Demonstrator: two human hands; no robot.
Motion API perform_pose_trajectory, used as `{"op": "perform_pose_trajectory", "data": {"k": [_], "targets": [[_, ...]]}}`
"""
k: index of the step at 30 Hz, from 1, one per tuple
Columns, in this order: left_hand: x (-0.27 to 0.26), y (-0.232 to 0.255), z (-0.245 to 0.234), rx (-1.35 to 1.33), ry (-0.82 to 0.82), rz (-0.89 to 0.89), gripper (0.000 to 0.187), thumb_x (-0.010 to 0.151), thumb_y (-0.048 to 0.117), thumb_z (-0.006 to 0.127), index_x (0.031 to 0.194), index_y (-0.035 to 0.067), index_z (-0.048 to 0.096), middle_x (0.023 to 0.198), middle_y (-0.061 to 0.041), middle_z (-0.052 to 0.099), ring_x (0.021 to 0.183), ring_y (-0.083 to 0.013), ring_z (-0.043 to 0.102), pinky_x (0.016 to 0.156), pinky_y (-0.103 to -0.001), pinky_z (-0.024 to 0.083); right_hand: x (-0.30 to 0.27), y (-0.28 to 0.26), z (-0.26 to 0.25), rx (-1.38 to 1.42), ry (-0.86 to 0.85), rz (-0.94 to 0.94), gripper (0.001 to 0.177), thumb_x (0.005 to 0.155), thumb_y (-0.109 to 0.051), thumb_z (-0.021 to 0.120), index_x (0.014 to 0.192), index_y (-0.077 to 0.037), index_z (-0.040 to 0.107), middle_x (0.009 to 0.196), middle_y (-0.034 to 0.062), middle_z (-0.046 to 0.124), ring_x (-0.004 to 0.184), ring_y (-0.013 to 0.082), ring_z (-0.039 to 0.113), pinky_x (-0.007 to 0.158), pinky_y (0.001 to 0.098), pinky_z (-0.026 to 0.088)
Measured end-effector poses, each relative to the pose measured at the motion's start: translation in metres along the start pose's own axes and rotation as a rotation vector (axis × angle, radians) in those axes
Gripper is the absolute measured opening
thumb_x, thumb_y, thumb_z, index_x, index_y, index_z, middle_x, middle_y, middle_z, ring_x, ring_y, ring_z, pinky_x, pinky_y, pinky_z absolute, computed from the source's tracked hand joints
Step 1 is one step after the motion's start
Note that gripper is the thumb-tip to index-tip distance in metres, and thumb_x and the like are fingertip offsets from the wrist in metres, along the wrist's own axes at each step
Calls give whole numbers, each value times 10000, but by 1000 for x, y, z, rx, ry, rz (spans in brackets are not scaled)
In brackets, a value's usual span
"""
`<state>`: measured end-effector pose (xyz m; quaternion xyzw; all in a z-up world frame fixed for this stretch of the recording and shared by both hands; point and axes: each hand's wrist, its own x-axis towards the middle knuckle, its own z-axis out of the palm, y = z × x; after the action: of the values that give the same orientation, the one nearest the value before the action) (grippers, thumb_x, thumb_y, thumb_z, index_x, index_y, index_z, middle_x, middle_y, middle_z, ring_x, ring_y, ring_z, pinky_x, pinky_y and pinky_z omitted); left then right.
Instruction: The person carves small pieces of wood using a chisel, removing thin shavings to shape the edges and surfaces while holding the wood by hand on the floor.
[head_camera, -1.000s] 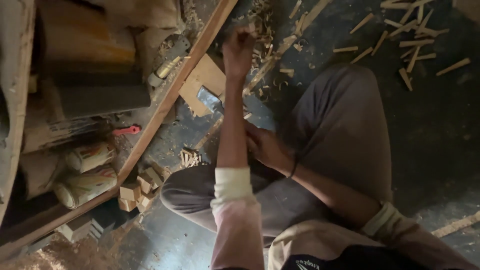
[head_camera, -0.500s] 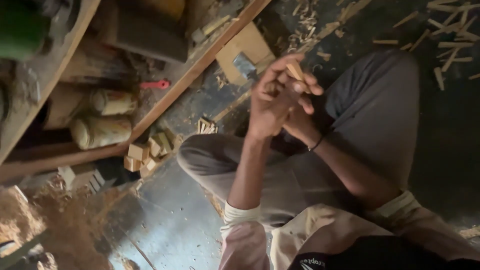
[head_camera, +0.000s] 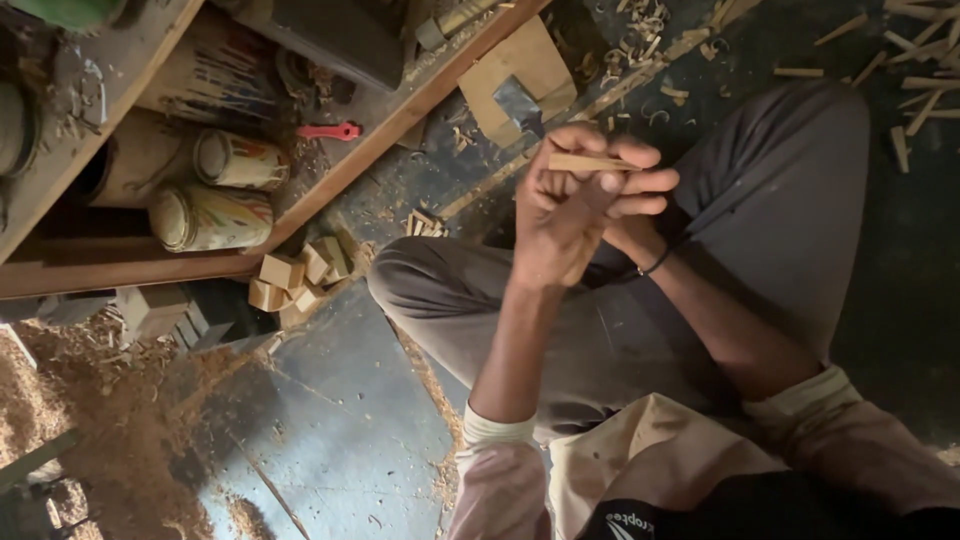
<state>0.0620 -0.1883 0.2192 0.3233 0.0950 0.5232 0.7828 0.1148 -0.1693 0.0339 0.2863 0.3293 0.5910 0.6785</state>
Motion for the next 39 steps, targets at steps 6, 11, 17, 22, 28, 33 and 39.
{"op": "perform_pose_trajectory", "data": {"k": [6, 11, 17, 22, 28, 33, 39], "targets": [[0, -18, 1, -39, -12, 51, 166, 1100, -169, 529, 1198, -42, 573, 1216, -246, 663, 1137, -395, 708, 946, -502, 625, -36, 103, 79, -26, 55, -114, 237, 894, 89, 657, 1010, -92, 758, 1096, -20, 748, 961, 15, 669, 822, 120, 579], [3, -24, 7, 87, 51, 38, 122, 1102, -89, 583, 1206, -81, 648, 1275, -270, 666, 1117, -373, 719, 917, -489, 634, -42, 168, 108, 432, -259, 17, 208, 914, 124, 677, 1066, -3, 742, 1126, 53, 743, 1009, 93, 683, 840, 207, 574], [1, -24, 1, 401, 84, 53, 170, 1116, -11, 618, 1259, -89, 667, 1176, -249, 728, 903, -236, 762, 814, -344, 635, -17, 97, 54, 390, -498, 371, 171, 1055, -64, 632, 1207, -18, 695, 993, 102, 759, 901, 128, 731, 787, 232, 584], [0, -21, -7, 674, 149, 127, 125, 1130, -7, 624, 1128, -97, 711, 1159, -199, 746, 824, -147, 707, 782, -273, 592, 12, -59, 12, -1640, -153, 365, 271, 1159, -212, 567, 1329, -8, 622, 1099, 106, 681, 1028, 175, 681, 894, 314, 550], [15, 0, -5, 878, 265, 243, 140, 1088, 78, 491, 1116, 12, 611, 1219, -89, 696, 1043, -124, 675, 925, -280, 567, -4, -68, 13, -2742, -458, -118, 448, 1050, -259, 656, 1410, -2, 583, 1121, 170, 698, 972, 274, 680, 792, 382, 543], [24, 11, -55, 1284, 416, 222, 233, 1101, 131, 537, 1231, 11, 689, 1043, -96, 763, 875, -106, 676, 785, -283, 552, -12, -41, 29, -2560, -73, 51, 509, 1017, -258, 662, 1483, -58, 607, 874, 102, 601, 735, 117, 499, 662, 297, 454], [56, 11, -170, 1637, 689, 95, 239, 929, 264, 708, 1041, 63, 770, 828, -140, 750, 700, -282, 693, 640, -383, 528, -21, -28, 54, -2709, 105, -18, 518, 1047, -267, 655, 1524, -81, 575, 726, 77, 583, 658, 107, 488, 619, 285, 438]]}}
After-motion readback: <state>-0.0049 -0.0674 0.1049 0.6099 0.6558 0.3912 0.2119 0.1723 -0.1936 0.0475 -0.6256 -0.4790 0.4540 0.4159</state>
